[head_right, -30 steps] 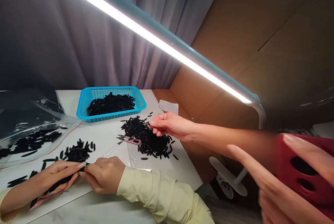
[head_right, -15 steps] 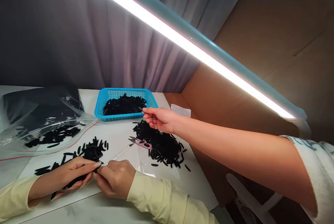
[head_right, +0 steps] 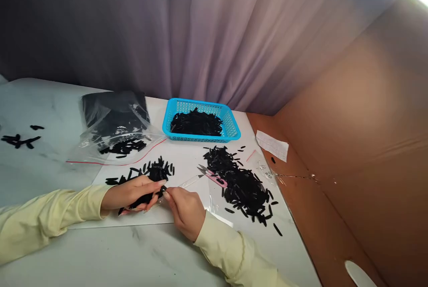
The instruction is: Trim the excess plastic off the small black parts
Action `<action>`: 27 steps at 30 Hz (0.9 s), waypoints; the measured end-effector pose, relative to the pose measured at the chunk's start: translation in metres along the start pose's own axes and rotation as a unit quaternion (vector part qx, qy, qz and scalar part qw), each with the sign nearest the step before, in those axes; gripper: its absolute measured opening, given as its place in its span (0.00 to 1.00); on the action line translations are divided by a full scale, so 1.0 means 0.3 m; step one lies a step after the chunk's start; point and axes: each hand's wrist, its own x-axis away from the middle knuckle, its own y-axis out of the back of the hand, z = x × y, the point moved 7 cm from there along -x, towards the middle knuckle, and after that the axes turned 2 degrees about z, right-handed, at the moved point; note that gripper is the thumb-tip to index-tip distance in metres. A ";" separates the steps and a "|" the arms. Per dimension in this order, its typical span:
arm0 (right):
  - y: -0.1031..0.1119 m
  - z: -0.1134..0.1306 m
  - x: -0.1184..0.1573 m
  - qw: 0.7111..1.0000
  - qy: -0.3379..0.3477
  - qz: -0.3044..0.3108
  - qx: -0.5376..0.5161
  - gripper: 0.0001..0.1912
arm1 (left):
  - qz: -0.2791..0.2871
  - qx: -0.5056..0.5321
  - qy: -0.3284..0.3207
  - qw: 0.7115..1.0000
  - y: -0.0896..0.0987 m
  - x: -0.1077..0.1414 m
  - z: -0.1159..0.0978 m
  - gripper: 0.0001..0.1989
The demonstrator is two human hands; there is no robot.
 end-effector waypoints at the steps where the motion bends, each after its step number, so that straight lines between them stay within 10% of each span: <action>1: -0.003 -0.005 0.000 1.000 -0.007 0.005 -0.011 0.15 | 0.004 0.003 -0.003 1.000 -0.001 0.001 -0.001 0.30; 27: -0.018 -0.022 -0.009 0.980 -0.071 0.070 -0.171 0.11 | 0.029 0.080 -0.019 0.996 0.011 0.002 0.009 0.22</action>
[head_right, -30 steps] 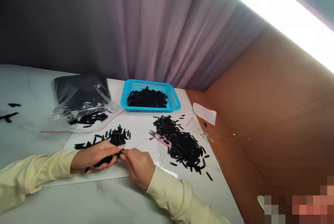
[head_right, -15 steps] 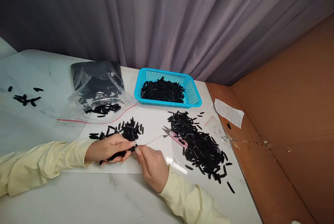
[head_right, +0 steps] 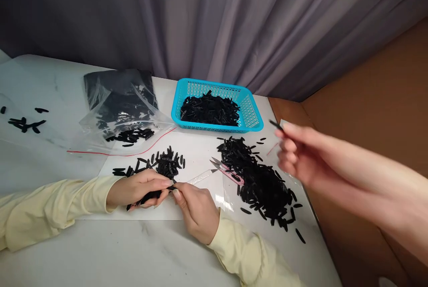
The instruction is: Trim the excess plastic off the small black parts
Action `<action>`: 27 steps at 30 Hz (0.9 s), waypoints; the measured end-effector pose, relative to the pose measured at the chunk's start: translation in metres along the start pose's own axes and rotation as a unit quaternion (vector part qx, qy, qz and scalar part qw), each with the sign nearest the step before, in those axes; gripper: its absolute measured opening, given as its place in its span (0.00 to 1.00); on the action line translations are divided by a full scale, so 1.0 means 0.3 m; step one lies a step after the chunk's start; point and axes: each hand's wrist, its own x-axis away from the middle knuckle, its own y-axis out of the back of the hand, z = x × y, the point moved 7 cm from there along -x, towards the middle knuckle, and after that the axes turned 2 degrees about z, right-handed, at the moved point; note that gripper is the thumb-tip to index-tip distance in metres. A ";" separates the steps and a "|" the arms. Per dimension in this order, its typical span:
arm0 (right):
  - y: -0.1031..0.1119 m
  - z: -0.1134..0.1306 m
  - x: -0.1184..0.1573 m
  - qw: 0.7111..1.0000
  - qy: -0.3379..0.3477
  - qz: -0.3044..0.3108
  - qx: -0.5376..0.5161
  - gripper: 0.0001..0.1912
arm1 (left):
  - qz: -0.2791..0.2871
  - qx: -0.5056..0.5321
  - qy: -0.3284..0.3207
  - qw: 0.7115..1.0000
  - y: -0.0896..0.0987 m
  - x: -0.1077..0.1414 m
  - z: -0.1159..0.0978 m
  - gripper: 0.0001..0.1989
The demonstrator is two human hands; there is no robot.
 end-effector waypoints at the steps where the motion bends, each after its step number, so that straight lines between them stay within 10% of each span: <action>1: -0.001 -0.001 0.002 1.000 0.003 -0.003 0.005 0.11 | -0.001 0.003 0.000 1.000 0.000 -0.001 0.001 0.22; 7: 0.012 0.009 -0.010 1.000 0.003 -0.012 0.009 0.10 | -0.022 0.034 -0.013 0.999 0.003 -0.004 -0.008 0.22; 15: 0.116 0.138 -0.118 0.997 0.030 0.020 -0.070 0.12 | -0.072 -0.057 -0.115 0.989 0.025 0.078 -0.195 0.22; 22: 0.172 0.176 -0.187 0.980 0.004 0.082 -0.179 0.14 | -0.085 -0.244 -0.306 0.916 0.019 0.125 -0.369 0.21; 27: 0.180 0.184 -0.208 0.964 0.006 0.103 -0.247 0.14 | -0.083 -0.266 -0.305 0.911 0.026 0.123 -0.390 0.21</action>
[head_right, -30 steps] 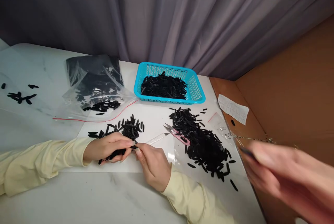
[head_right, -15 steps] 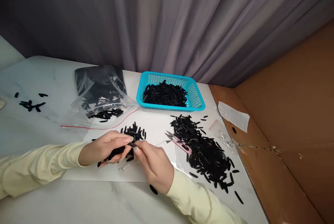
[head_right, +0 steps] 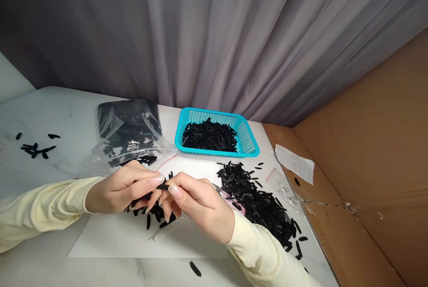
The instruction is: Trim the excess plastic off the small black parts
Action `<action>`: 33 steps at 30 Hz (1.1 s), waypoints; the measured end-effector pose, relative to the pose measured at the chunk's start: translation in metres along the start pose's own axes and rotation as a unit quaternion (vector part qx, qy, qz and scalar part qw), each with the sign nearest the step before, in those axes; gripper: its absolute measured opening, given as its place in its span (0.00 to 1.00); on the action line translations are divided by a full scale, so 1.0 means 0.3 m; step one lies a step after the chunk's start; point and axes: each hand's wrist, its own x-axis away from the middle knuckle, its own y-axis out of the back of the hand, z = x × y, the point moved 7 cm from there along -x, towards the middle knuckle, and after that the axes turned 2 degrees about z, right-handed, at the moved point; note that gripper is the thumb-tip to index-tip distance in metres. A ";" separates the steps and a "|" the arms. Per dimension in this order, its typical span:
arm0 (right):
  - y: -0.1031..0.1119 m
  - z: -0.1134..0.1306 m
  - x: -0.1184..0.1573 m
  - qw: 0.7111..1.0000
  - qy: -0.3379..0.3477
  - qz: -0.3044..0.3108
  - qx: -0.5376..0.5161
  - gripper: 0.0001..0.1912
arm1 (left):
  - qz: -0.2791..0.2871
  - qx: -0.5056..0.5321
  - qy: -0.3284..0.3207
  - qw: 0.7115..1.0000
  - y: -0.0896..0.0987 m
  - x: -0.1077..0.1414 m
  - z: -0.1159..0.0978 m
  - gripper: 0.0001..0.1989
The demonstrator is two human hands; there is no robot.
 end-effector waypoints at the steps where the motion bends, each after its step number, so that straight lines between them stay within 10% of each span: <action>1: -0.002 0.001 0.001 1.000 0.005 0.004 -0.002 0.14 | 0.005 0.007 0.014 1.000 -0.001 0.002 0.006 0.21; 18: 0.009 0.065 0.008 0.983 0.097 0.006 0.155 0.11 | 0.041 0.161 0.198 0.966 -0.034 0.034 0.037 0.21; 33: 0.036 0.128 0.039 0.940 0.103 -0.028 0.324 0.08 | 0.043 0.255 0.222 0.940 -0.052 0.037 0.035 0.18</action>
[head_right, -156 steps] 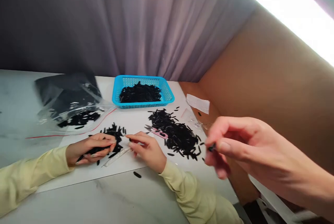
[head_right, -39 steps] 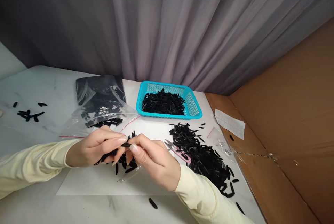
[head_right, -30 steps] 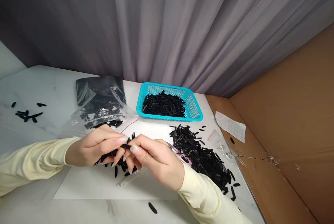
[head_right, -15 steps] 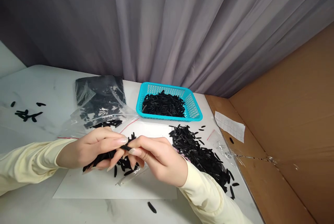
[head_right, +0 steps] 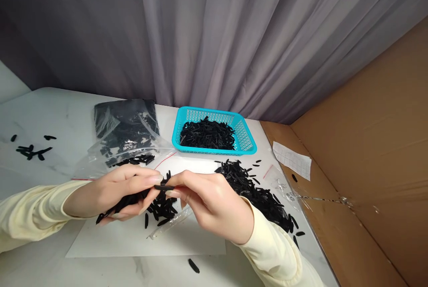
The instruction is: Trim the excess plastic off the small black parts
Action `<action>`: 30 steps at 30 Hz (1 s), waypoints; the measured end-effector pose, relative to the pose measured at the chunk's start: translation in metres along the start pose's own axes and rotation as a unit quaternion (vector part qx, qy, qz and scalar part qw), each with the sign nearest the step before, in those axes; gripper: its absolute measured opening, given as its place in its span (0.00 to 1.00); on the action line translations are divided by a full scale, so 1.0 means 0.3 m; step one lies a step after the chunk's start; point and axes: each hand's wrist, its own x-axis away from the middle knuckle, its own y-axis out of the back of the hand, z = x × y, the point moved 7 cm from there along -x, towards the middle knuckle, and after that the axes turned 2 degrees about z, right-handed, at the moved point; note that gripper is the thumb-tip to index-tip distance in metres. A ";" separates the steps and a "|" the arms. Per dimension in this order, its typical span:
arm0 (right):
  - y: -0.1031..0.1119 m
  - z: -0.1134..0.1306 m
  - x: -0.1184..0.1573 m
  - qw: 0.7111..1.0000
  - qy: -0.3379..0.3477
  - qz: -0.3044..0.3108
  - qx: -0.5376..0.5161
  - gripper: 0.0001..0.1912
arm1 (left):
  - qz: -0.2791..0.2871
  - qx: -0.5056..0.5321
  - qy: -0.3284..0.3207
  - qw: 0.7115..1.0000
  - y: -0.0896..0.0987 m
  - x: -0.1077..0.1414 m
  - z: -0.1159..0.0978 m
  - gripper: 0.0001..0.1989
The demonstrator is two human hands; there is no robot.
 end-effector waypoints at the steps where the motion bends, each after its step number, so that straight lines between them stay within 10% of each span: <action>1: 0.001 0.004 0.000 1.000 0.003 -0.002 0.008 0.08 | -0.002 0.002 0.006 1.000 -0.001 0.001 0.002 0.18; 30: 0.012 0.024 0.001 0.998 -0.028 -0.031 -0.038 0.07 | -0.044 -0.058 0.015 0.997 -0.005 0.022 0.001 0.21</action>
